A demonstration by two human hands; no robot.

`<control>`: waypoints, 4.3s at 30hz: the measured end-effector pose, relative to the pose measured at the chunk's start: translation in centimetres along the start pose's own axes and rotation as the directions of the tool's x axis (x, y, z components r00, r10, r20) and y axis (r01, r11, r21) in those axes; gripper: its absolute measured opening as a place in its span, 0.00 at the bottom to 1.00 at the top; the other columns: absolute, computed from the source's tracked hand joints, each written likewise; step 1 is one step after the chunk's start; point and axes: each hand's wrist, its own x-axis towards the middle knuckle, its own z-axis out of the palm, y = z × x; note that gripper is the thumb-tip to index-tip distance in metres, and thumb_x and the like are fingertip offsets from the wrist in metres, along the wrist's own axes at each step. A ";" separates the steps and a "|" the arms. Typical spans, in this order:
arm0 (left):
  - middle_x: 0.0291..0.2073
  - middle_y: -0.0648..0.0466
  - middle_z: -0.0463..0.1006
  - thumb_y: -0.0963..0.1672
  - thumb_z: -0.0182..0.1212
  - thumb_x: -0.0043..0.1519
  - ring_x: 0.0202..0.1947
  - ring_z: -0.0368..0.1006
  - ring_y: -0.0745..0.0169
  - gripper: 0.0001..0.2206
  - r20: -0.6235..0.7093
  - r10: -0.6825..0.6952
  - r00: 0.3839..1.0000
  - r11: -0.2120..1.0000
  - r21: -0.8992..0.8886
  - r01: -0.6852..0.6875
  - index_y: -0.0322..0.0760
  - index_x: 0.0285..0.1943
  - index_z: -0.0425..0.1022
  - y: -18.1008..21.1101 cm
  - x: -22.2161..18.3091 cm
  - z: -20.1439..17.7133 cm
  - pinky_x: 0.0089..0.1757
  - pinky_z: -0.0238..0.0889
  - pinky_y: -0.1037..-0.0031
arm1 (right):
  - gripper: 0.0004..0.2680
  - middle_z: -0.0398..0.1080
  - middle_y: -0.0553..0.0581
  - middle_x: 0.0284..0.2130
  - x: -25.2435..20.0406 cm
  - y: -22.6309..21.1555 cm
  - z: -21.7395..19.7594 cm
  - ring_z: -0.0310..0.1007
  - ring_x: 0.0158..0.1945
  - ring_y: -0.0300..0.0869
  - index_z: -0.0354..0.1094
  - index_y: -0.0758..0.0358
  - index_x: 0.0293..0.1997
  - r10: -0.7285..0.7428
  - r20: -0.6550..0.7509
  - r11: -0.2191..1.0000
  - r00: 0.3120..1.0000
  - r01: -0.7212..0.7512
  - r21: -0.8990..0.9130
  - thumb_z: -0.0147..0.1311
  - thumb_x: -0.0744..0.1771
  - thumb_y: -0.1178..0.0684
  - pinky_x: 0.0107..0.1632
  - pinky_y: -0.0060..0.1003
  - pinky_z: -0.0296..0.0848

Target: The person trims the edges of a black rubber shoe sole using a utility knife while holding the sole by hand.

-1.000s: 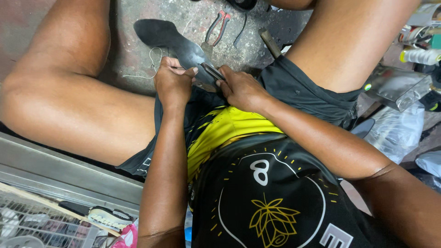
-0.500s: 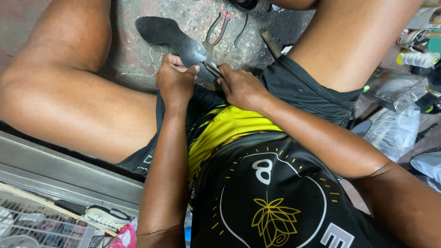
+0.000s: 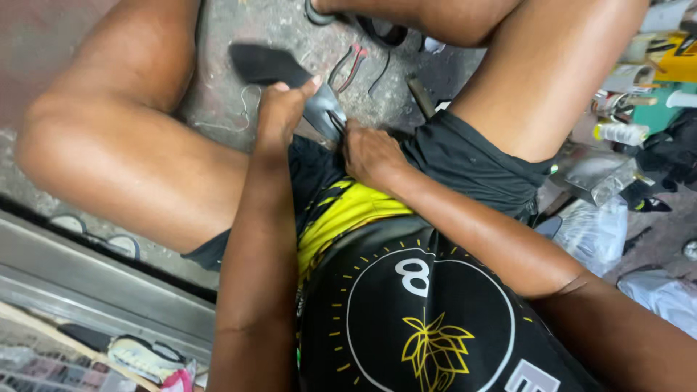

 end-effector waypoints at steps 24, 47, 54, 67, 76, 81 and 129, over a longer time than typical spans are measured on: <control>0.37 0.40 0.84 0.51 0.74 0.50 0.41 0.79 0.38 0.18 -0.270 0.194 0.943 0.973 -0.070 -0.220 0.36 0.40 0.82 0.6 -1.8 3.0 0.46 0.68 0.60 | 0.16 0.73 0.76 0.46 -0.3 0.1 -1.8 0.73 0.52 0.67 0.63 0.71 0.56 0.146 0.237 0.981 0.961 -0.109 -0.162 0.51 0.66 0.51 0.54 0.58 0.71; 0.32 0.57 0.77 0.46 0.68 0.64 0.34 0.67 0.73 0.12 -0.173 0.524 0.834 0.755 -0.358 -0.549 0.30 0.43 0.77 7.8 -9.1 -1.2 0.39 0.67 0.76 | 0.10 0.63 0.45 0.30 -2.8 3.4 -4.2 0.64 0.33 0.30 0.63 0.61 0.48 0.060 -0.410 0.523 0.910 0.321 0.790 0.63 0.67 0.55 0.39 0.28 0.68; 0.48 0.56 0.77 0.40 0.64 0.68 0.49 0.72 0.70 0.12 0.166 0.677 0.717 0.593 -0.701 -0.397 0.31 0.58 0.70 11.8 -15.5 -2.4 0.53 0.69 0.74 | 0.14 0.63 0.45 0.36 -5.3 2.6 -7.4 0.61 0.36 0.30 0.61 0.58 0.46 0.072 -0.388 0.125 0.919 0.377 0.917 0.68 0.64 0.59 0.41 0.26 0.63; 0.57 0.50 0.76 0.34 0.65 0.64 0.59 0.73 0.63 0.24 0.426 0.706 0.565 0.561 -0.824 -0.080 0.30 0.69 0.64 15.3 -20.2 -0.9 0.63 0.64 0.69 | 0.09 0.67 0.50 0.39 -10.9 3.8 -10.6 0.69 0.43 0.34 0.62 0.62 0.47 0.098 -0.387 -0.342 0.917 0.396 0.852 0.60 0.67 0.62 0.49 0.30 0.70; 0.55 0.50 0.78 0.37 0.73 0.60 0.57 0.74 0.61 0.26 0.553 0.661 0.508 0.568 -0.810 0.142 0.29 0.67 0.67 15.7 -19.0 1.1 0.60 0.65 0.68 | 0.09 0.69 0.50 0.39 -11.9 5.4 -12.0 0.72 0.44 0.36 0.62 0.60 0.47 0.043 -0.278 -0.455 0.960 0.267 0.850 0.60 0.68 0.62 0.51 0.30 0.72; 0.54 0.49 0.78 0.37 0.73 0.62 0.56 0.74 0.61 0.26 0.507 0.703 0.499 0.546 -0.834 0.079 0.28 0.67 0.67 16.6 -19.4 2.1 0.60 0.66 0.70 | 0.09 0.68 0.51 0.37 -12.5 6.0 -12.7 0.72 0.41 0.35 0.60 0.60 0.49 0.052 -0.321 -0.499 0.946 0.303 0.812 0.58 0.69 0.61 0.46 0.29 0.72; 0.39 0.58 0.82 0.43 0.62 0.67 0.37 0.74 0.75 0.08 0.194 0.327 0.925 0.770 -0.623 -0.141 0.36 0.53 0.78 7.4 -16.0 -2.8 0.38 0.66 0.82 | 0.08 0.62 0.44 0.32 -3.0 4.3 -5.8 0.61 0.37 0.31 0.62 0.59 0.44 -0.048 -0.294 0.294 0.955 0.295 0.909 0.61 0.68 0.53 0.41 0.28 0.65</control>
